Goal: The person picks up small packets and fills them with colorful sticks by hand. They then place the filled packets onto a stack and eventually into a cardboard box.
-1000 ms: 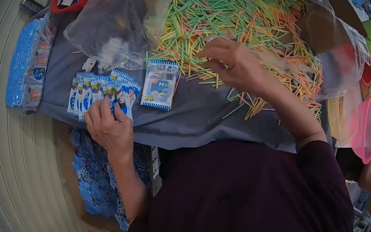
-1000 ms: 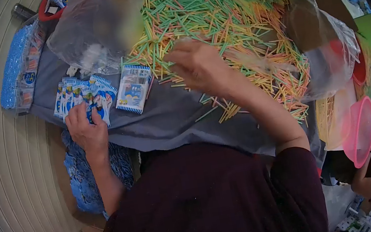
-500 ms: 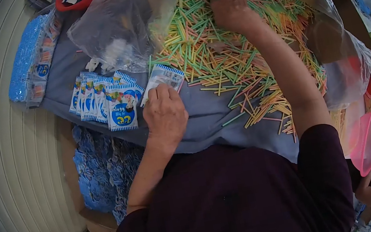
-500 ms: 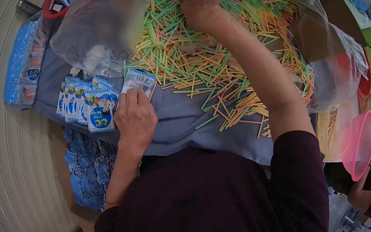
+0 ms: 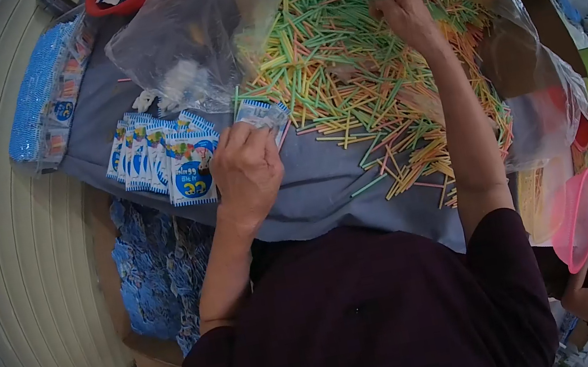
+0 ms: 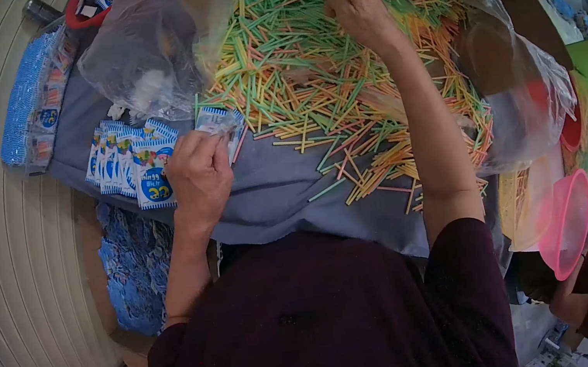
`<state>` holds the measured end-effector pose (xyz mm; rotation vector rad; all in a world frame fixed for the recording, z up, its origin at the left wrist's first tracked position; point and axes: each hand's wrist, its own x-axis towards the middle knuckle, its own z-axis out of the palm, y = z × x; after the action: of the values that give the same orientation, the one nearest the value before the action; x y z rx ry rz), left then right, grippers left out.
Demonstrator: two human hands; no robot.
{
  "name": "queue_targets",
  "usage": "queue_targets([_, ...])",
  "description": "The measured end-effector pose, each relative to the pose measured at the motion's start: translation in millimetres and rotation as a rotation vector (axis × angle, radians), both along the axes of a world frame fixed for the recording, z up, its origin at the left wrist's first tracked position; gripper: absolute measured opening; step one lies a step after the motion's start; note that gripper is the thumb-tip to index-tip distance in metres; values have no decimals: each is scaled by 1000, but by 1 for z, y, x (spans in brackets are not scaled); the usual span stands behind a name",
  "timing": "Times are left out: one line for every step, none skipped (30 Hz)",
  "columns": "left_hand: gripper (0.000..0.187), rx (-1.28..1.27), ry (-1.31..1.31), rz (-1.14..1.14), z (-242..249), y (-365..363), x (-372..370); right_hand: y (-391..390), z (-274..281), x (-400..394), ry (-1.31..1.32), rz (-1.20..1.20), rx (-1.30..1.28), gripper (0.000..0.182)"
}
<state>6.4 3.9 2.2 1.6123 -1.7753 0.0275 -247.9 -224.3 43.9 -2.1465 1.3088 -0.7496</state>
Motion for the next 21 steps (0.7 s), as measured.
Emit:
queue_targets([4,-4,3,-6,1,-1,1,2,0,-2,3,-6,-4,32])
queue_targets([5,-69,-78,-8,3,1,1,5,-2,-3,-215,4,14,29])
queue_targets([7,-131,-158,-7,4,3,1,9,-3,-2,-433,15,35,27])
queue_targets([7,-129,-157,-7,0,6,1,10,-5,1,-432,15,37,27])
queue_targets([8,-107,-176,-14,-7,9,1,9,-7,4,-655,21,139,23])
queue_targets([9,-87,-197,-22,-7,10,1,7,-9,6,-880,27,243,20])
queue_targets([9,-87,-201,-26,-5,11,2,4,-12,6,-885,25,241,20])
queue_targets([10,-34,-141,-28,-1,15,2,0,-16,5,-1031,40,325,18])
queue_targets([10,19,-80,-28,2,17,2,0,-15,6,-1177,58,410,17])
queue_targets([10,19,-82,-28,5,17,3,0,-13,8,-1179,59,410,17])
queue_targets([10,40,-76,-30,6,17,6,0,-11,9,-1240,83,475,13])
queue_targets([11,62,-70,-32,7,18,8,1,-9,11,-1301,107,543,9])
queue_targets([11,64,-72,-31,5,17,12,-8,-20,5,-1303,107,545,9])
queue_targets([11,52,-2,-41,1,14,16,-25,-37,-7,-1318,284,628,8])
queue_targets([11,41,67,-54,1,12,17,-25,-37,-7,-1328,460,707,7])
queue_targets([11,46,68,-60,3,11,16,-24,-38,-8,-1330,453,707,7])
queue_targets([11,-16,7,-53,6,11,16,-23,-40,-8,-1274,351,663,10])
queue_targets([11,-79,-53,-44,8,11,14,-16,-35,-1,-1214,253,621,15])
queue_targets([11,-73,-51,-42,4,13,13,-9,-32,6,-1212,250,627,15])
queue_targets([11,-22,-55,-36,-2,15,12,-2,-29,14,-1074,157,472,16])
queue_targets([12,28,-61,-30,-2,14,11,3,-25,19,-934,68,317,17])
